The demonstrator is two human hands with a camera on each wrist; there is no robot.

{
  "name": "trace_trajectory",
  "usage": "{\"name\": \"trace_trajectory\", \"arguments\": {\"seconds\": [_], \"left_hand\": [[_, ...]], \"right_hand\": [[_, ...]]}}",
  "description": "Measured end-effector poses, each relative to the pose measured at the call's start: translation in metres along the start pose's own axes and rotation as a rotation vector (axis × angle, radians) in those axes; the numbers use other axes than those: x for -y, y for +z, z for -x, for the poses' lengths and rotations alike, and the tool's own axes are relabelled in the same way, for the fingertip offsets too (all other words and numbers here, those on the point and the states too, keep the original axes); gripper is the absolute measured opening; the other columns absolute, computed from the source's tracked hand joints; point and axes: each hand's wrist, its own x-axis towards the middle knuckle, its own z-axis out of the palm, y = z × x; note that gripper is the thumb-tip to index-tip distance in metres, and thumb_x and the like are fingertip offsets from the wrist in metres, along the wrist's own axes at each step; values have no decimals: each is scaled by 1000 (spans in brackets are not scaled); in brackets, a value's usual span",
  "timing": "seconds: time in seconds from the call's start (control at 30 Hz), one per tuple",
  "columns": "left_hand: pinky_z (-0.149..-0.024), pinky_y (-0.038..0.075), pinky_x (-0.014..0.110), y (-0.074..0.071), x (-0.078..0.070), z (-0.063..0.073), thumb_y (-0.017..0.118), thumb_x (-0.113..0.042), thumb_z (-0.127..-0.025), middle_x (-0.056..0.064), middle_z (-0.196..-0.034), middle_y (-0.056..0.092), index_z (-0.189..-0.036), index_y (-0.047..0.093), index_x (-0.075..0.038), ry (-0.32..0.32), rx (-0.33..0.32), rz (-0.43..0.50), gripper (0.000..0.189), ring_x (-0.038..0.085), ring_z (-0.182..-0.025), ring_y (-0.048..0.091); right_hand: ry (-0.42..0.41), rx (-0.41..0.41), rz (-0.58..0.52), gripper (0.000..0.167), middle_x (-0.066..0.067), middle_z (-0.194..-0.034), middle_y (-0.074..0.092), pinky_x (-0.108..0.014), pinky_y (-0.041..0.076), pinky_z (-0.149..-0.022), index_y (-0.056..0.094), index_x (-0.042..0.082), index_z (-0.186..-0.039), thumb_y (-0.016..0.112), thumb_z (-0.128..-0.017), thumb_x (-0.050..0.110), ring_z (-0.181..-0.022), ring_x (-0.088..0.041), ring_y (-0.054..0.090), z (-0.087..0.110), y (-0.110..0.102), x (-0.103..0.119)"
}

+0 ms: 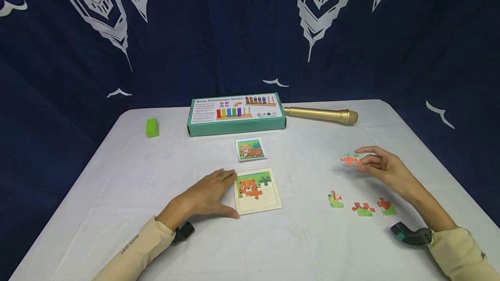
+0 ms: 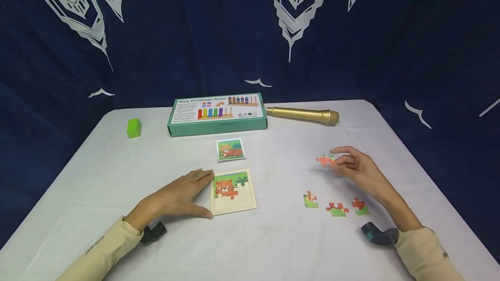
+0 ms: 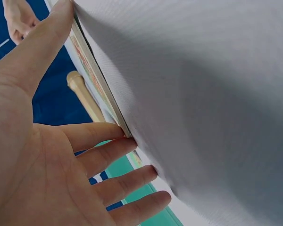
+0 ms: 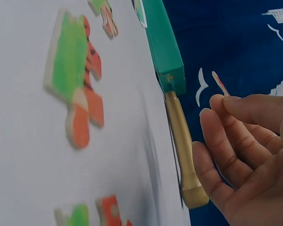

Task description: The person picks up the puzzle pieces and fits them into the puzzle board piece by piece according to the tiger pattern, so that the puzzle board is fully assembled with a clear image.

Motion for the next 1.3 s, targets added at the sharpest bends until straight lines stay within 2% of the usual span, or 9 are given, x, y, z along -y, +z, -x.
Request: {"name": "trace_trajectory", "arguments": {"seconds": [0.33, 0.73, 1.3], "left_hand": [[-114, 25, 49, 0, 0, -1, 76, -63, -69, 8, -155, 31, -148, 34, -4, 3, -1, -9, 108, 36, -143, 23], [-113, 25, 50, 0, 0, -1, 76, -62, -69, 9, -154, 31, -148, 34, -3, 10, -5, -12, 107, 37, -142, 24], [-113, 25, 50, 1, 1, -1, 76, -62, -69, 9, -154, 32, -148, 34, -3, 8, -5, -8, 107, 37, -142, 24]], "right_hand": [[-26, 77, -67, 38, -18, -94, 68, -23, 54, -74, 48, -3, -129, 60, -94, 6, -86, -18, 68, -16, 23, 14], [-23, 144, -94, 39, -25, -96, 65, -27, 54, -73, 49, -1, -127, 62, -93, 10, -84, -27, 66, -28, 43, 21], [-46, 234, -155, 36, -27, -92, 64, -32, 55, -74, 50, 2, -125, 63, -92, 9, -81, -33, 64, -40, 66, 31]]}}
